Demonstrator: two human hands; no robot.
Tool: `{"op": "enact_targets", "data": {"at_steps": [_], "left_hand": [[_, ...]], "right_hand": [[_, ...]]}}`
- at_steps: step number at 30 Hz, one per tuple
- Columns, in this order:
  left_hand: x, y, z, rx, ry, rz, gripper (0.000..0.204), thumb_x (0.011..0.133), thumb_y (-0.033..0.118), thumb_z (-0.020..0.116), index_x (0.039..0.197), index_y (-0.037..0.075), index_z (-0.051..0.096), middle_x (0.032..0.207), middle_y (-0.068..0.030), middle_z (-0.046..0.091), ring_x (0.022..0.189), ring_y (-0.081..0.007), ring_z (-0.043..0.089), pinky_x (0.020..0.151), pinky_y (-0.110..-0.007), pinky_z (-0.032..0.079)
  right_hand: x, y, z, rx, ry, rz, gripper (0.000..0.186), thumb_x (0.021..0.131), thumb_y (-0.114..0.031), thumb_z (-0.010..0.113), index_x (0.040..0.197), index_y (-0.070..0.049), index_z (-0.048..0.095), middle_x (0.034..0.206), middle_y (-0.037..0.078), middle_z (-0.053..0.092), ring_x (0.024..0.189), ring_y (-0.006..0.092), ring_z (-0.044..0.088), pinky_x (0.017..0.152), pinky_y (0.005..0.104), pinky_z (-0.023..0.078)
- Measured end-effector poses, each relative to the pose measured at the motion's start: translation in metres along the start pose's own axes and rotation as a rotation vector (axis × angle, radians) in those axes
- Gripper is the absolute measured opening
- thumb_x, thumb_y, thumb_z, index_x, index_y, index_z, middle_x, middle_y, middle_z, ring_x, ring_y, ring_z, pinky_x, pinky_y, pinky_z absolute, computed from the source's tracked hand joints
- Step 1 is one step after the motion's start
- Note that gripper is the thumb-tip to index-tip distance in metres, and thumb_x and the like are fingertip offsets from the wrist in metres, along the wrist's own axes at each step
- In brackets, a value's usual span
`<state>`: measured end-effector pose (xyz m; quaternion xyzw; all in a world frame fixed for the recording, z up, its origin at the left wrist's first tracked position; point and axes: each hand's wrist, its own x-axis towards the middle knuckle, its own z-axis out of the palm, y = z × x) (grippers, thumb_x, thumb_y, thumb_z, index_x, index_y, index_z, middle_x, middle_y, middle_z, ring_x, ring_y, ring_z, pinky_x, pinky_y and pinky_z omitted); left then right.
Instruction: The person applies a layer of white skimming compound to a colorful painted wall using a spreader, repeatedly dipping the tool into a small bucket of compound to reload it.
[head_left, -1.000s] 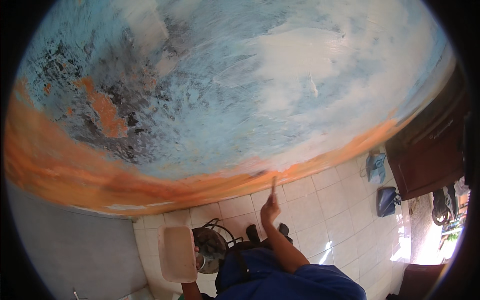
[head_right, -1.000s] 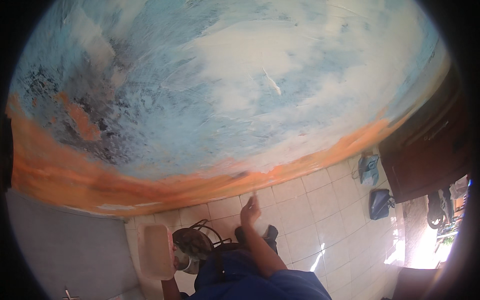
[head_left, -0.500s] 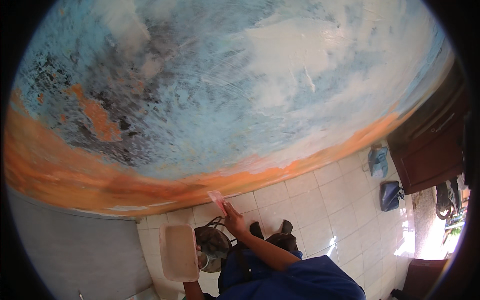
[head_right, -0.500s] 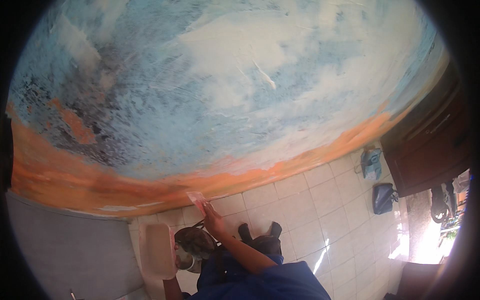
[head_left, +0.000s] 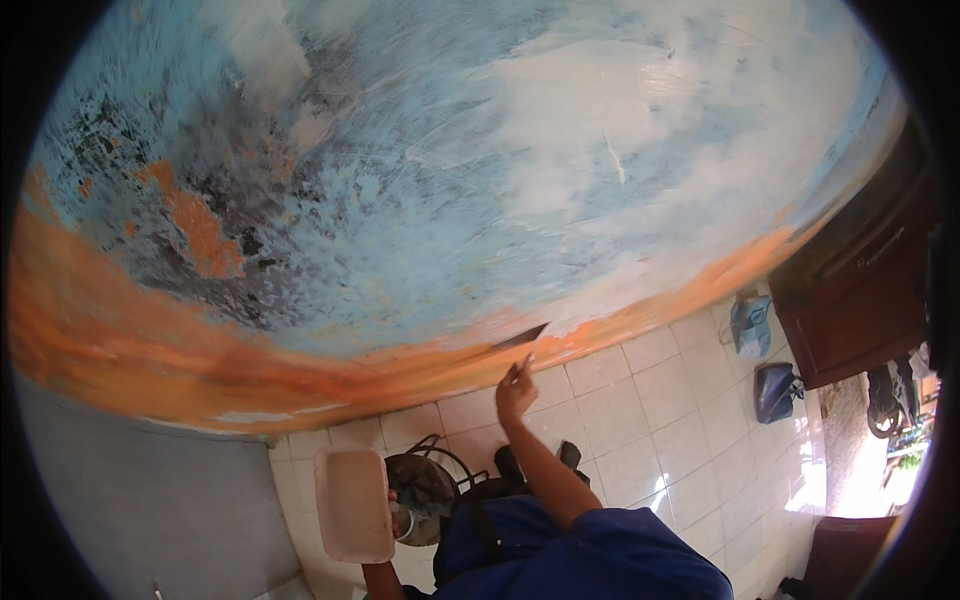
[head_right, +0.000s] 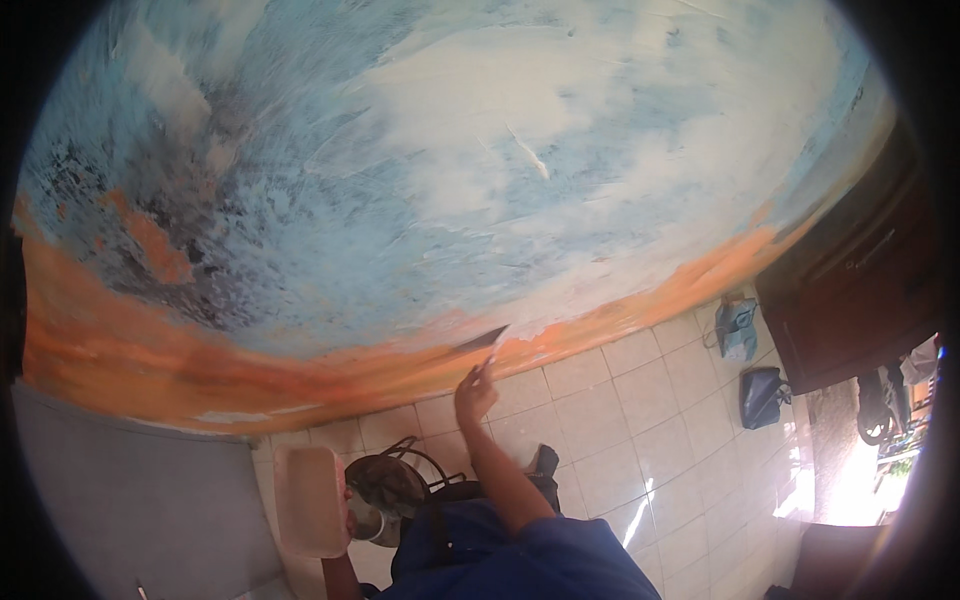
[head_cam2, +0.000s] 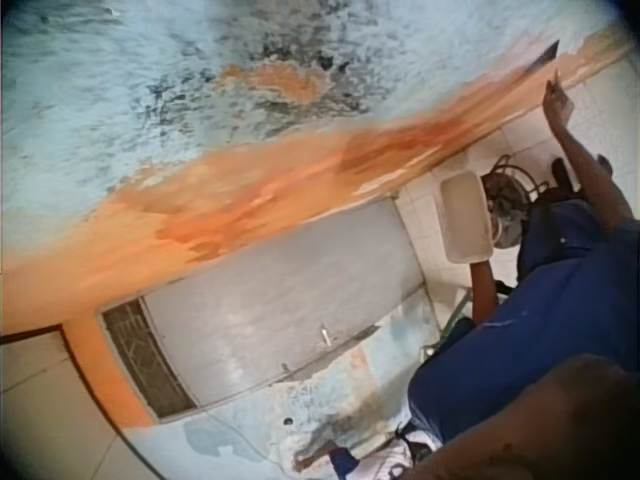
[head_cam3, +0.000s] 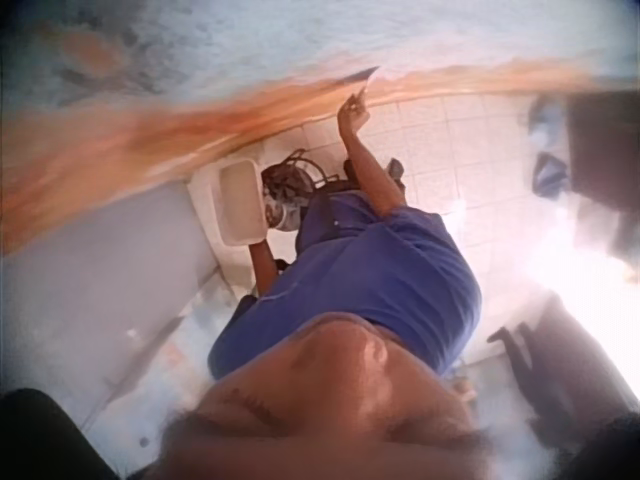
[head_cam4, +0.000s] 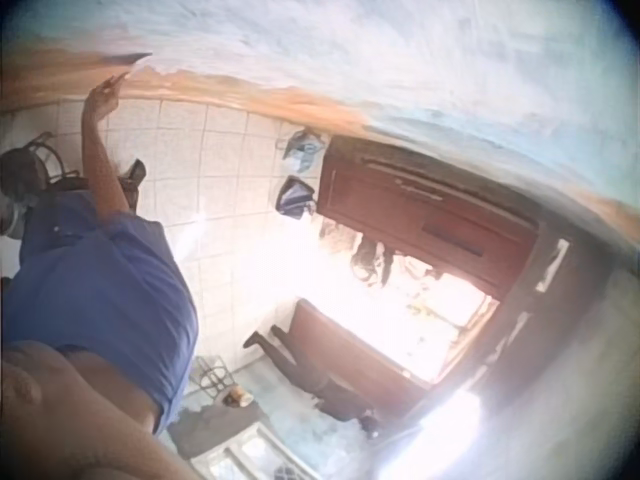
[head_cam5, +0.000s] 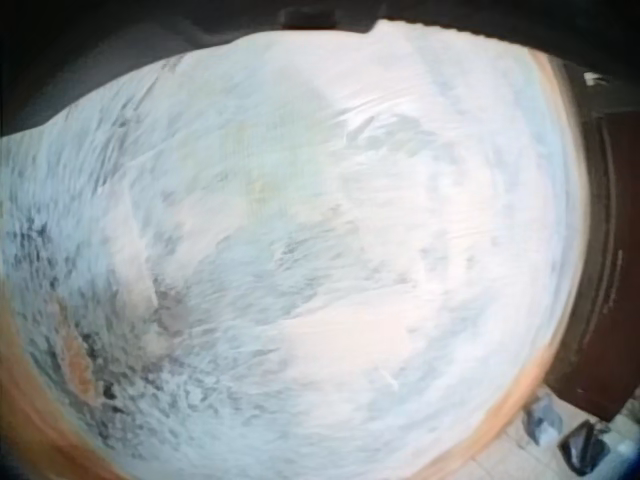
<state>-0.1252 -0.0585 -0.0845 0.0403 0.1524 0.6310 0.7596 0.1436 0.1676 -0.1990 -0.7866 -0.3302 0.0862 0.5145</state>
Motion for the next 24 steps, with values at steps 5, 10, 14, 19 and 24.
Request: {"op": "enact_targets", "data": {"at_steps": [5,10,14,19,24], "left_hand": [[0.002,0.003,0.003,0.008,-0.004,-0.001,0.065,0.088,0.042,0.049,0.133,-0.001,0.031,0.121,-0.0299,0.042,0.074,-0.0397,0.059,0.06,-0.044,0.054],[-0.005,0.007,0.002,0.019,0.005,0.024,0.065,0.088,0.042,0.049,0.133,-0.001,0.03,0.121,-0.0302,0.041,0.074,-0.04,0.059,0.06,-0.045,0.054],[-0.003,0.005,0.003,-0.001,0.004,0.012,0.065,0.088,0.042,0.05,0.133,-0.002,0.03,0.121,-0.0304,0.041,0.075,-0.0403,0.059,0.06,-0.045,0.054],[0.01,-0.001,0.004,-0.015,-0.032,0.009,0.066,0.088,0.042,0.05,0.133,-0.002,0.03,0.121,-0.0306,0.041,0.075,-0.0407,0.059,0.06,-0.045,0.054],[0.013,0.0,0.004,-0.024,-0.047,0.017,0.066,0.088,0.042,0.05,0.133,-0.002,0.03,0.121,-0.0309,0.041,0.075,-0.041,0.059,0.061,-0.045,0.054]], "right_hand": [[-0.066,0.004,-0.024,0.312,-0.384,-0.491,0.031,0.084,-0.007,0.056,0.115,-0.006,0.061,0.088,0.023,0.064,0.081,0.0335,0.065,0.065,0.0371,0.052],[-0.036,0.034,-0.056,-0.071,-0.329,0.093,0.026,0.088,-0.012,0.054,0.112,-0.006,0.062,0.092,0.022,0.064,0.074,0.0335,0.065,0.059,0.0384,0.05],[0.026,0.024,-0.043,0.026,0.103,0.076,0.031,0.091,-0.011,0.05,0.119,0.001,0.056,0.103,0.024,0.062,0.09,0.035,0.063,0.075,0.0379,0.05],[-0.014,-0.035,-0.002,0.033,0.001,0.026,0.035,0.088,-0.012,0.054,0.122,-0.005,0.055,0.068,0.019,0.059,0.052,0.0307,0.057,0.047,0.0363,0.042],[-0.078,-0.044,-0.031,0.291,-0.402,-0.341,0.035,0.085,-0.012,0.057,0.12,-0.004,0.057,0.083,0.022,0.064,0.077,0.0332,0.065,0.063,0.0363,0.05]]}}
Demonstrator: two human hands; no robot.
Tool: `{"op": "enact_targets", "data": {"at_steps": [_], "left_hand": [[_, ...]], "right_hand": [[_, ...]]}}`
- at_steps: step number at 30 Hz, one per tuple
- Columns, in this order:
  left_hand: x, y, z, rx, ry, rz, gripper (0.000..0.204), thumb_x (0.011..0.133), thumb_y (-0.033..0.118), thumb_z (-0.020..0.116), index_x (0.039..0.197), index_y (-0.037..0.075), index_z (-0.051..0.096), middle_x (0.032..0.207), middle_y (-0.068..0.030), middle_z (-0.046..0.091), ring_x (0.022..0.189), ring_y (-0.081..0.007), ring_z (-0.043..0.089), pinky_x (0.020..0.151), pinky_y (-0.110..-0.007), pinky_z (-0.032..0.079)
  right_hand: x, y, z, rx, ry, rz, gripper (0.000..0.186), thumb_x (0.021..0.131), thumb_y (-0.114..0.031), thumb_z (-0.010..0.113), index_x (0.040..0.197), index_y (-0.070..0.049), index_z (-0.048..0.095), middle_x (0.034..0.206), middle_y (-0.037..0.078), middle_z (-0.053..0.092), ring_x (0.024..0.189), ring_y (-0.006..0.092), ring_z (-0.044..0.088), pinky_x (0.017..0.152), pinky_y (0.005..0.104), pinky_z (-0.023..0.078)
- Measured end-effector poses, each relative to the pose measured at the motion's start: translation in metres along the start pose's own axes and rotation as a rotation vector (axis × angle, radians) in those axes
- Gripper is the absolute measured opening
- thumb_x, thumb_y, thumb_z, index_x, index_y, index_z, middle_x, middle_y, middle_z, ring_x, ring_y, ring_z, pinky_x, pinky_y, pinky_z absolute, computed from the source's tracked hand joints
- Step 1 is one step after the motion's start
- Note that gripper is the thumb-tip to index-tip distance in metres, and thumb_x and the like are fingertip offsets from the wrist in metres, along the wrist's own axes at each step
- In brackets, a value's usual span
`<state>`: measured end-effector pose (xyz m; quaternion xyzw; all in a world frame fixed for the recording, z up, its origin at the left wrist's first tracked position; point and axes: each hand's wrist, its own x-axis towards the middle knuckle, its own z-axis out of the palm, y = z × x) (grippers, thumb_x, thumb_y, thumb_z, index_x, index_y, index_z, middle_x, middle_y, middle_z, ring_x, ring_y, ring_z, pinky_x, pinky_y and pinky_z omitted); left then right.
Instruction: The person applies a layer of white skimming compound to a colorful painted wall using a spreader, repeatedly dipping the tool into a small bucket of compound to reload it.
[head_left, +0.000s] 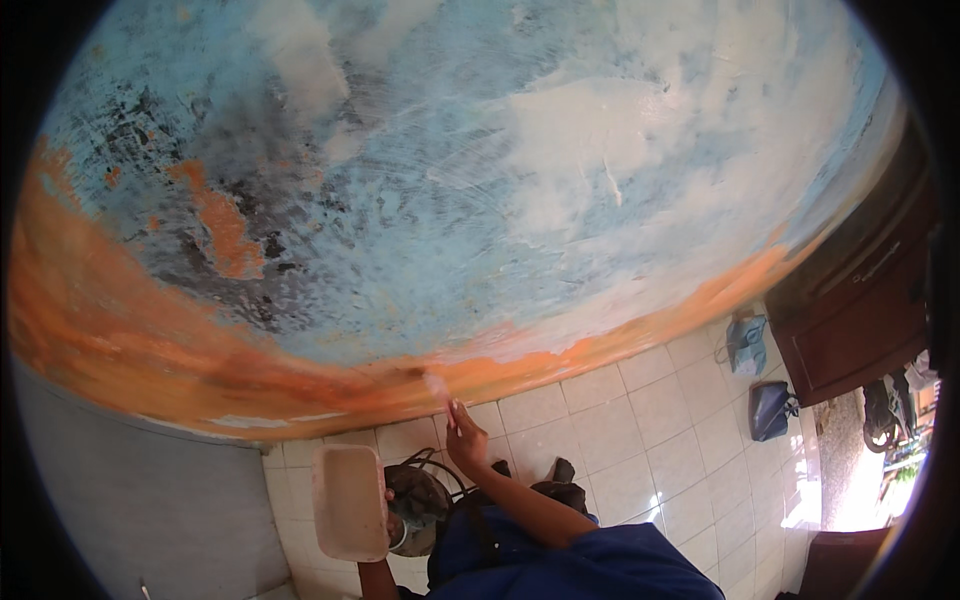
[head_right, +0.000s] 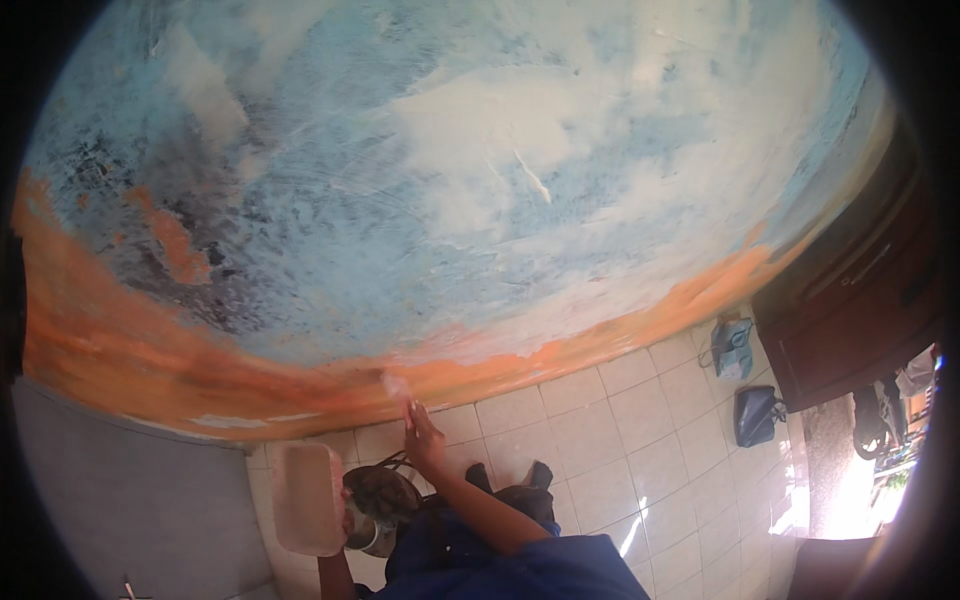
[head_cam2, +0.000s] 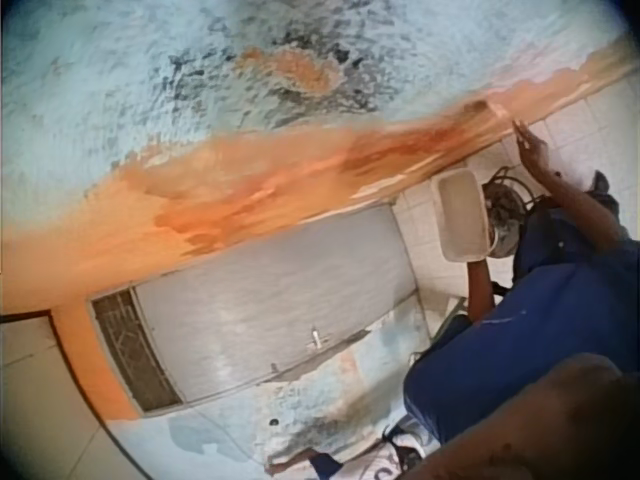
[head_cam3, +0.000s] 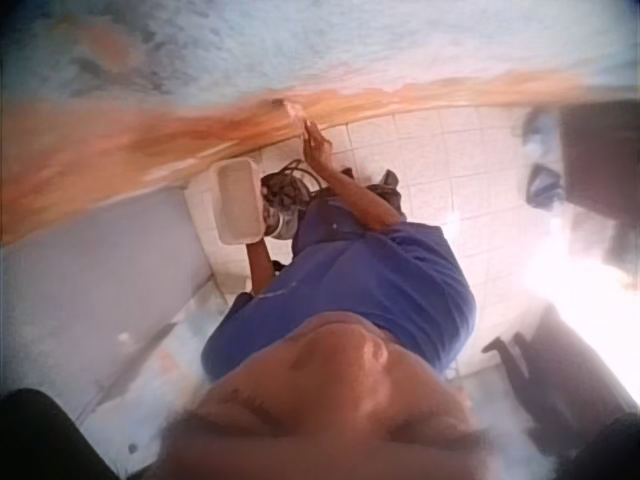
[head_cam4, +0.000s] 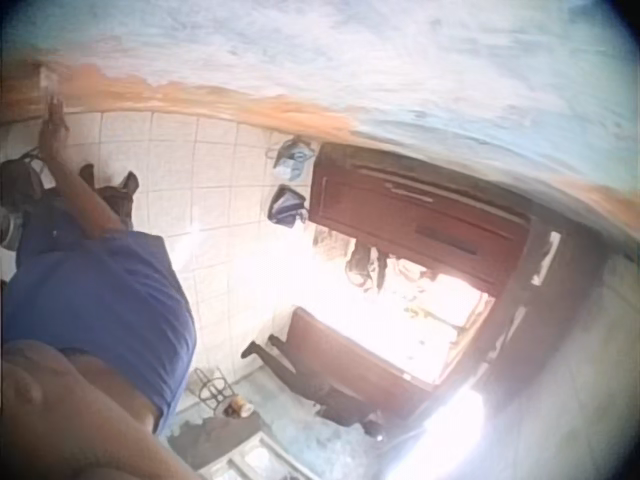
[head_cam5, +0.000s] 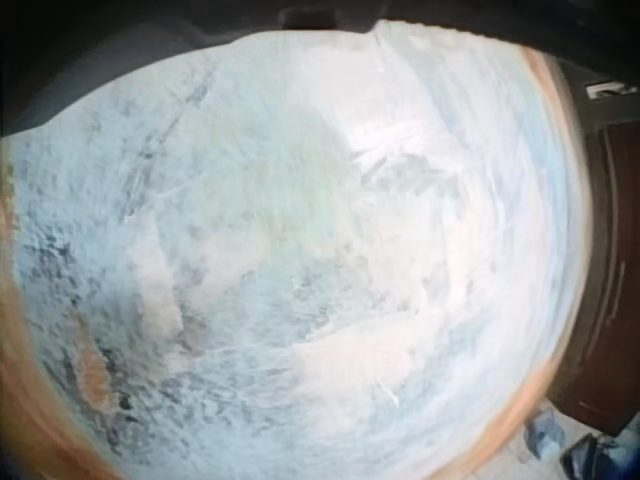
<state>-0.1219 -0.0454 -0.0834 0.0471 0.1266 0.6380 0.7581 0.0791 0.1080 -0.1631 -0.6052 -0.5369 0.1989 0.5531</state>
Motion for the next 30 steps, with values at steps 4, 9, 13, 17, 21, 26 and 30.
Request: {"op": "enact_targets", "data": {"at_steps": [4,9,13,17,21,26,30], "left_hand": [[-0.001,0.002,0.0,-0.002,-0.011,0.009,0.066,0.088,0.041,0.05,0.133,-0.002,0.03,0.121,-0.0311,0.041,0.075,-0.0413,0.06,0.061,-0.046,0.054],[-0.002,0.004,0.001,-0.001,-0.018,0.014,0.066,0.088,0.041,0.05,0.133,-0.003,0.029,0.121,-0.0314,0.041,0.075,-0.0417,0.06,0.061,-0.046,0.054],[0.007,-0.001,0.004,-0.007,-0.029,-0.015,0.066,0.088,0.041,0.05,0.133,-0.003,0.029,0.121,-0.0316,0.041,0.076,-0.042,0.06,0.061,-0.046,0.055],[0.017,-0.007,0.01,-0.001,-0.045,-0.038,0.066,0.088,0.041,0.05,0.133,-0.003,0.029,0.121,-0.0318,0.04,0.076,-0.0423,0.06,0.061,-0.046,0.055],[0.019,-0.009,0.014,0.008,-0.038,-0.043,0.066,0.088,0.041,0.051,0.133,-0.003,0.029,0.121,-0.0321,0.04,0.076,-0.0425,0.06,0.062,-0.046,0.055],[0.017,-0.01,0.014,0.012,-0.037,-0.04,0.067,0.088,0.041,0.051,0.133,-0.003,0.028,0.121,-0.0323,0.04,0.076,-0.0429,0.06,0.062,-0.047,0.055],[0.001,-0.006,0.008,0.019,-0.013,-0.014,0.067,0.088,0.04,0.051,0.133,-0.004,0.028,0.121,-0.0325,0.04,0.076,-0.0432,0.06,0.062,-0.047,0.055]], "right_hand": [[0.002,0.04,-0.058,-0.06,0.053,0.233,0.021,0.084,-0.007,0.059,0.103,0.0,0.064,0.097,0.022,0.064,0.091,0.0314,0.065,0.074,0.0338,0.052],[0.074,0.09,-0.138,-0.332,0.368,0.349,0.028,0.091,-0.01,0.049,0.116,0.0,0.058,0.107,0.023,0.061,0.093,0.0351,0.063,0.075,0.0374,0.051],[0.122,0.142,-0.16,-0.337,0.615,0.456,0.031,0.091,-0.011,0.048,0.119,-0.002,0.057,0.11,0.021,0.061,0.094,0.0331,0.063,0.077,0.0385,0.05],[0.131,0.151,-0.123,-0.378,0.549,0.454,0.034,0.088,-0.012,0.052,0.121,-0.004,0.057,0.092,0.022,0.066,0.071,0.0322,0.064,0.061,0.0378,0.049],[0.077,0.107,-0.059,-0.343,0.332,0.301,0.043,0.087,-0.015,0.053,0.128,-0.004,0.05,0.06,0.021,0.054,0.047,0.0345,0.052,0.046,0.042,0.039],[0.014,0.098,-0.072,-0.168,0.25,-0.004,0.025,0.088,-0.017,0.053,0.106,-0.004,0.065,0.071,0.021,0.061,0.061,0.0363,0.061,0.053,0.0406,0.047],[0.046,0.129,-0.136,-0.462,0.234,0.495,0.023,0.089,-0.016,0.051,0.104,-0.003,0.064,0.084,0.023,0.063,0.067,0.0352,0.062,0.058,0.0411,0.047]]}}
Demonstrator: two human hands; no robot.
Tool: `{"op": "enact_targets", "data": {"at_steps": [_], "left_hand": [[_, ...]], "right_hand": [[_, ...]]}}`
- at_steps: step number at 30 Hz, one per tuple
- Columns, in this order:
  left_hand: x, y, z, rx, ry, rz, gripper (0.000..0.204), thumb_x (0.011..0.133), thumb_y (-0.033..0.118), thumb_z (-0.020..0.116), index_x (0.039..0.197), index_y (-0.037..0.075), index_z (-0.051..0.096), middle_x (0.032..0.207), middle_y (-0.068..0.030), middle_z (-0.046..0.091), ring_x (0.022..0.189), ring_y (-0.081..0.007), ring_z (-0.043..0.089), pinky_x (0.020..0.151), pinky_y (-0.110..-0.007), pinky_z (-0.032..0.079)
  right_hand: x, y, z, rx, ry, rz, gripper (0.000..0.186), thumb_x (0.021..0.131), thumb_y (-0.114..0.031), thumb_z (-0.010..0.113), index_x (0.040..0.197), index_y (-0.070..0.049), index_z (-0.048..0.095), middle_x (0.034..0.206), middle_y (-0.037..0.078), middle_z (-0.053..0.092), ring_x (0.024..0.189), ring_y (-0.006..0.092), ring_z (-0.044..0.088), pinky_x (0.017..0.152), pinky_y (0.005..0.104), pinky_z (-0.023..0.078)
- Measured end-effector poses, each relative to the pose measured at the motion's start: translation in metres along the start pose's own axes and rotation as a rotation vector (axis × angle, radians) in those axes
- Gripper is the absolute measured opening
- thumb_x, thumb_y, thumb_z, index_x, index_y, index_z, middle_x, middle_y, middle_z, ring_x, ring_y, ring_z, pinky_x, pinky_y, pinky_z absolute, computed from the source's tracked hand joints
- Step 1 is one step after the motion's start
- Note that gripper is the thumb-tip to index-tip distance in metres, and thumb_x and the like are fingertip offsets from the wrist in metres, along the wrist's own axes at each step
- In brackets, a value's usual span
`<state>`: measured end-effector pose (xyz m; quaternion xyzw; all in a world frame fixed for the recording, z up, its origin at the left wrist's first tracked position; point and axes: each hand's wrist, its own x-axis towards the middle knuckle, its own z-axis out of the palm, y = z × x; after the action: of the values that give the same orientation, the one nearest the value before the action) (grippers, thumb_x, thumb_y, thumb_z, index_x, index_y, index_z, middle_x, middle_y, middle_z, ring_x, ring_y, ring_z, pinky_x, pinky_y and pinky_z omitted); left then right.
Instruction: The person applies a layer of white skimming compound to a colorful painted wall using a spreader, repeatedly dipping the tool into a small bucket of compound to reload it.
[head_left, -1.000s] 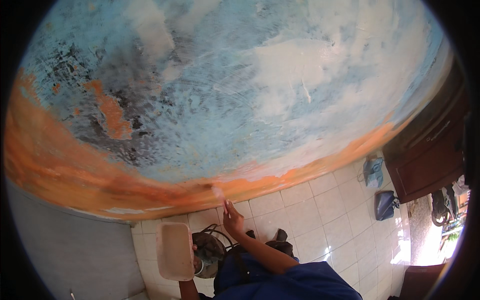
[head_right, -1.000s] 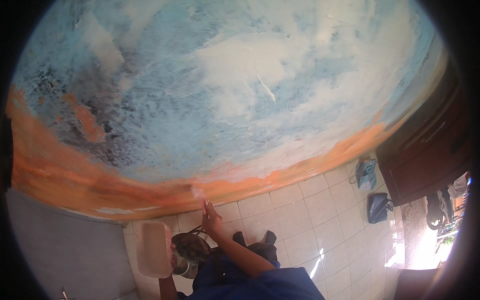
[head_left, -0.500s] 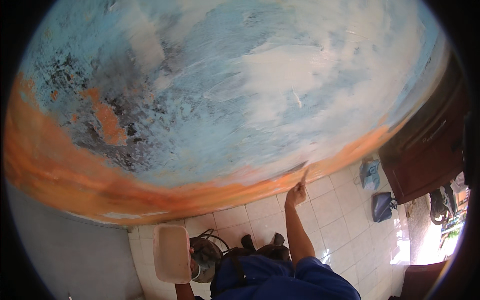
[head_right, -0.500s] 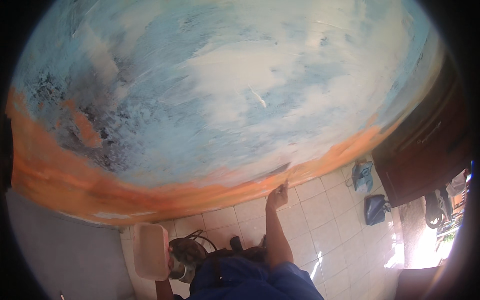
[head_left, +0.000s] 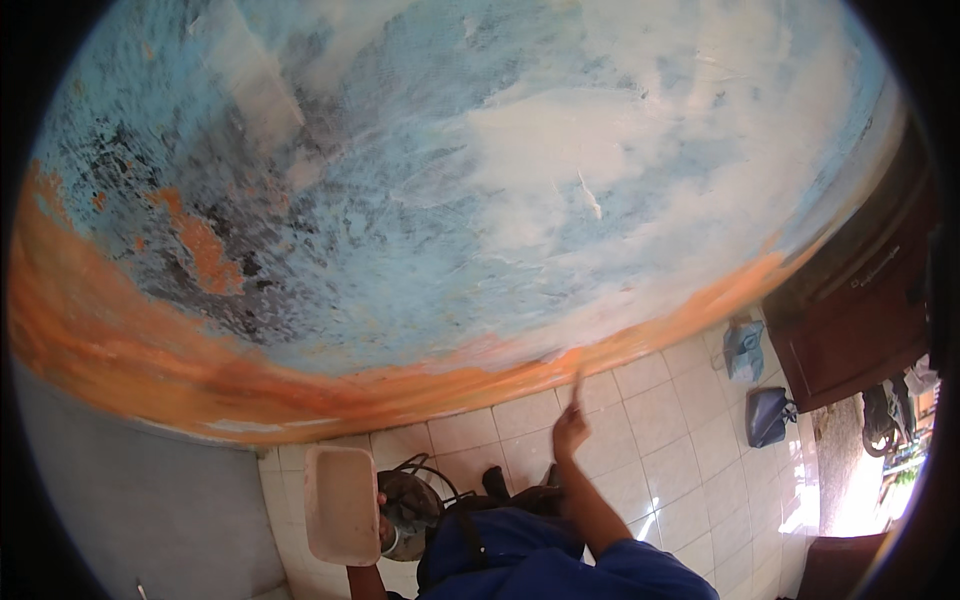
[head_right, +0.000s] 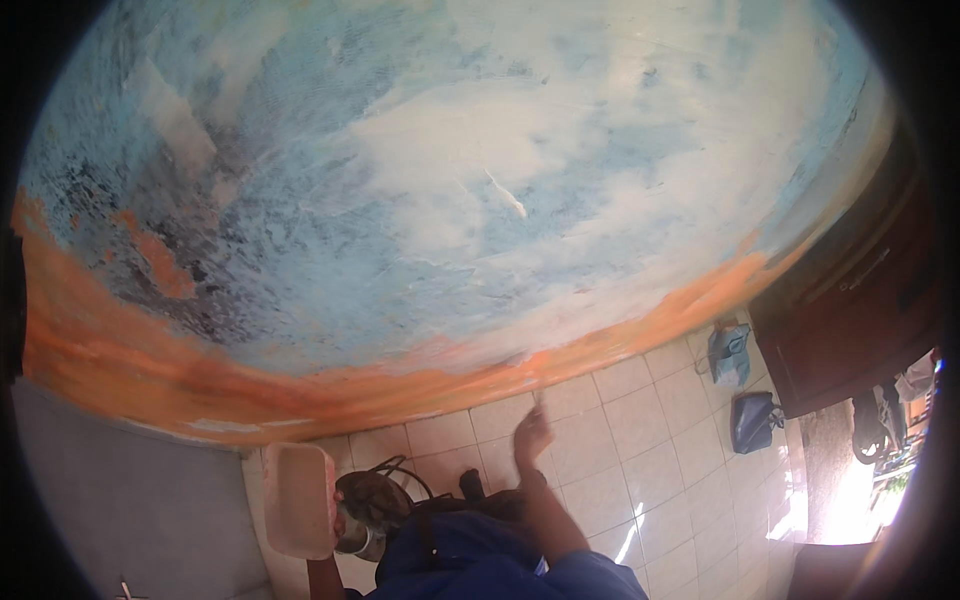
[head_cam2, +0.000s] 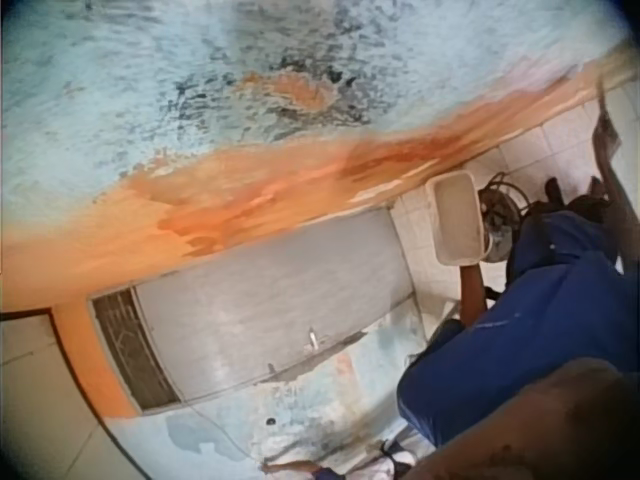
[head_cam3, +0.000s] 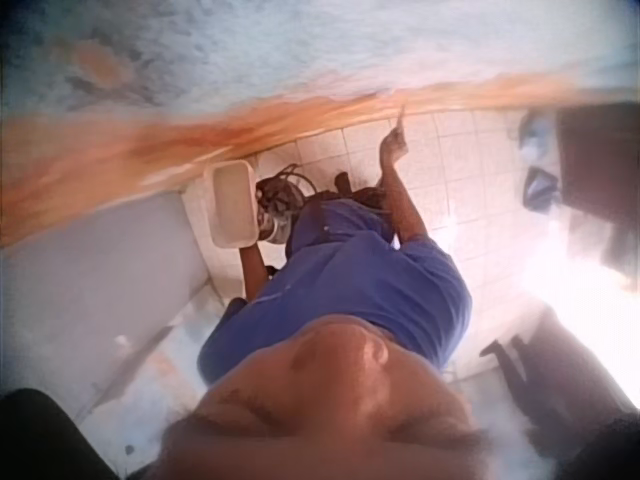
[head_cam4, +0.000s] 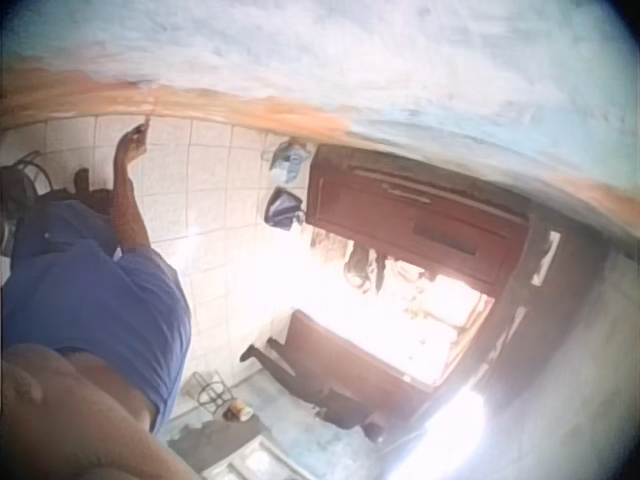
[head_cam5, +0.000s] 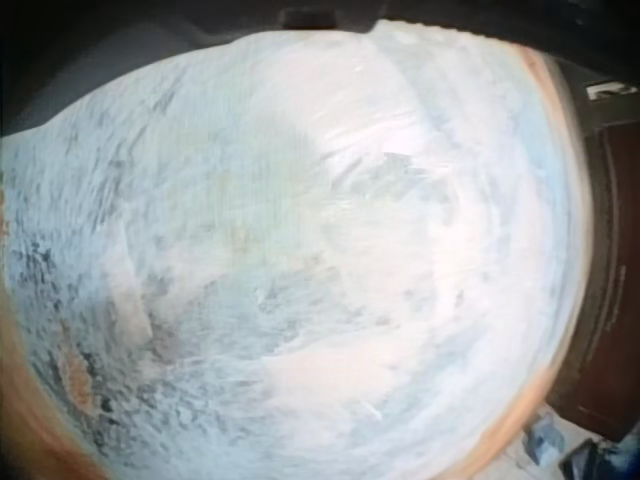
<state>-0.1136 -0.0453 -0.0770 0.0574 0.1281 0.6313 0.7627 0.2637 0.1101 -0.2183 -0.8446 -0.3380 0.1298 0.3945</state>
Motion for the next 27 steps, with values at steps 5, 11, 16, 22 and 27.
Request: {"op": "enact_targets", "data": {"at_steps": [5,11,16,22,27], "left_hand": [[0.009,-0.004,0.001,0.005,-0.011,-0.04,0.067,0.088,0.04,0.051,0.133,-0.004,0.028,0.121,-0.0328,0.04,0.076,-0.0435,0.06,0.062,-0.047,0.055],[0.013,-0.004,0.005,0.022,-0.007,-0.051,0.067,0.088,0.04,0.051,0.133,-0.004,0.028,0.121,-0.0331,0.04,0.077,-0.044,0.06,0.063,-0.047,0.055],[0.012,-0.004,0.008,0.032,-0.01,-0.044,0.067,0.088,0.04,0.052,0.133,-0.005,0.027,0.121,-0.0334,0.04,0.077,-0.0443,0.06,0.063,-0.048,0.055],[0.008,-0.006,0.006,0.027,-0.019,-0.035,0.068,0.088,0.04,0.052,0.133,-0.005,0.027,0.122,-0.0337,0.039,0.077,-0.0448,0.06,0.063,-0.048,0.055],[0.013,-0.013,0.009,-0.049,-0.009,-0.088,0.068,0.088,0.039,0.052,0.133,-0.005,0.027,0.123,-0.0342,0.038,0.079,-0.0459,0.06,0.064,-0.049,0.055]], "right_hand": [[0.116,0.043,0.019,0.142,0.428,-0.09,0.029,0.09,-0.014,0.048,0.111,0.002,0.061,0.081,0.023,0.064,0.065,0.034,0.063,0.058,0.0409,0.046],[0.01,-0.025,0.074,0.103,0.097,-0.174,0.038,0.088,-0.017,0.05,0.124,-0.005,0.055,0.048,0.019,0.045,0.038,0.03,0.043,0.042,0.0383,0.036],[-0.059,-0.016,0.064,0.296,0.077,-0.261,0.027,0.087,-0.017,0.054,0.11,-0.005,0.064,0.068,0.022,0.06,0.055,0.0358,0.059,0.052,0.0407,0.046],[0.065,0.037,0.018,0.07,0.387,-0.101,0.025,0.09,-0.02,0.051,0.097,0.0,0.065,0.067,0.024,0.059,0.056,0.037,0.057,0.052,0.0449,0.043],[0.101,-0.018,0.021,0.286,0.412,0.065,0.028,0.09,-0.019,0.051,0.105,0.001,0.063,0.068,0.021,0.061,0.061,0.0322,0.059,0.056,0.0414,0.045]]}}
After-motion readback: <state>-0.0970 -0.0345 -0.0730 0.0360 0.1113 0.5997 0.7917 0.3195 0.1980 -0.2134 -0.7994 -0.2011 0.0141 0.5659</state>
